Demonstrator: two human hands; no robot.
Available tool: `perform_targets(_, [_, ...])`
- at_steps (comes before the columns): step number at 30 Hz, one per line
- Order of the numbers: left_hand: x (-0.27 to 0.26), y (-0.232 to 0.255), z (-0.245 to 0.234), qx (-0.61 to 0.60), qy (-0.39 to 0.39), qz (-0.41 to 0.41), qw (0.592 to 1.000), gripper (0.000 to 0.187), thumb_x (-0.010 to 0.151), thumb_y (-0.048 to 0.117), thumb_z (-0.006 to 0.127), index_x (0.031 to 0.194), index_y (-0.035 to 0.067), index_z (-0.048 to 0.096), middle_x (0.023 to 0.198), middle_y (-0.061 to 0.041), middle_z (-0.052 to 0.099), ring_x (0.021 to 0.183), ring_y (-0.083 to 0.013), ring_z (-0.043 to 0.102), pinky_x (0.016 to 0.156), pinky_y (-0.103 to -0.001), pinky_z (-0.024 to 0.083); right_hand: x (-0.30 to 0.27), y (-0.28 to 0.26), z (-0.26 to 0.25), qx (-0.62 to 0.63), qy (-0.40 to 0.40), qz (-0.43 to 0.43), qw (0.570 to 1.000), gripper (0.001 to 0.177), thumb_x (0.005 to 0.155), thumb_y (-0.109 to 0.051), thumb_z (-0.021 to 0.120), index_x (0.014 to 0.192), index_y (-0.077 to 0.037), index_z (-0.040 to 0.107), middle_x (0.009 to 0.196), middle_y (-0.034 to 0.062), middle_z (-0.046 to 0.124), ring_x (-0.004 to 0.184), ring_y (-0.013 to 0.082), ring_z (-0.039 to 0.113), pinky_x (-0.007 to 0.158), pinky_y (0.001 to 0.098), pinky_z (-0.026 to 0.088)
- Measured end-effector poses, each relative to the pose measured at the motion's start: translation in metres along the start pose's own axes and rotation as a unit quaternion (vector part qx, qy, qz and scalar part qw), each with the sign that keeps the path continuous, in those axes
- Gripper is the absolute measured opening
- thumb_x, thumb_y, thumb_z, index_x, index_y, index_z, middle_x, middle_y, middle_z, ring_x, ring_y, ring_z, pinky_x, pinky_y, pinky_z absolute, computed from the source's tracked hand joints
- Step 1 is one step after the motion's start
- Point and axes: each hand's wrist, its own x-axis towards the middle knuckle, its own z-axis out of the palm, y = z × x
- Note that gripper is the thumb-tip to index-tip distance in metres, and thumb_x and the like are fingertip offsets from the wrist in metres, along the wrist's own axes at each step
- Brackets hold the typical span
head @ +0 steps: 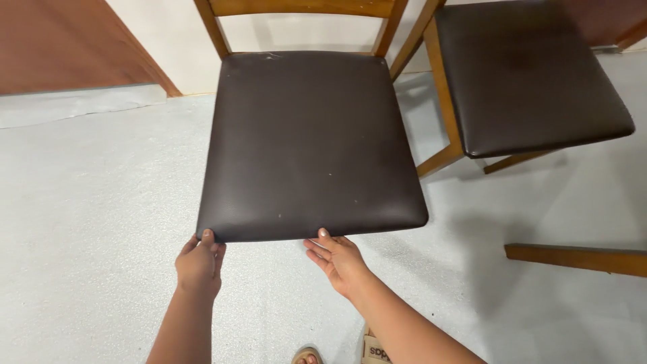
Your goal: The recorder moves around a dining table, picking up chairs and tucking them neatly under the table.
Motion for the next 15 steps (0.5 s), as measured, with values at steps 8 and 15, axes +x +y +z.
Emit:
perform_targets(8, [0.005, -0.024, 0.004, 0.026, 0.017, 0.036, 0.999, 0.052, 0.102, 0.013, 0.056, 0.146, -0.009, 0.039, 0.131, -0.022, 0.057, 0.121, -0.0267, 0.065, 0.103, -0.031, 0.052, -0.002, -0.006, -0.010, -0.031, 0.037, -0.005, 0.999, 0.026, 0.096, -0.020, 0.063, 0.110, 0.003, 0.058, 0.123, 0.0193, 0.066, 0.122, 0.0314, 0.067, 0.107, 0.0411, 0.051])
perform_targets(15, [-0.021, -0.055, 0.011, 0.003, 0.046, 0.052, 0.998, 0.049, 0.101, 0.014, 0.059, 0.142, -0.009, 0.045, 0.129, -0.020, 0.059, 0.119, -0.0282, 0.066, 0.101, -0.033, 0.053, -0.006, -0.015, -0.040, -0.069, 0.031, -0.017, 0.997, 0.027, 0.097, -0.021, 0.061, 0.111, 0.002, 0.061, 0.122, 0.0182, 0.068, 0.121, 0.0309, 0.067, 0.110, 0.0420, 0.055])
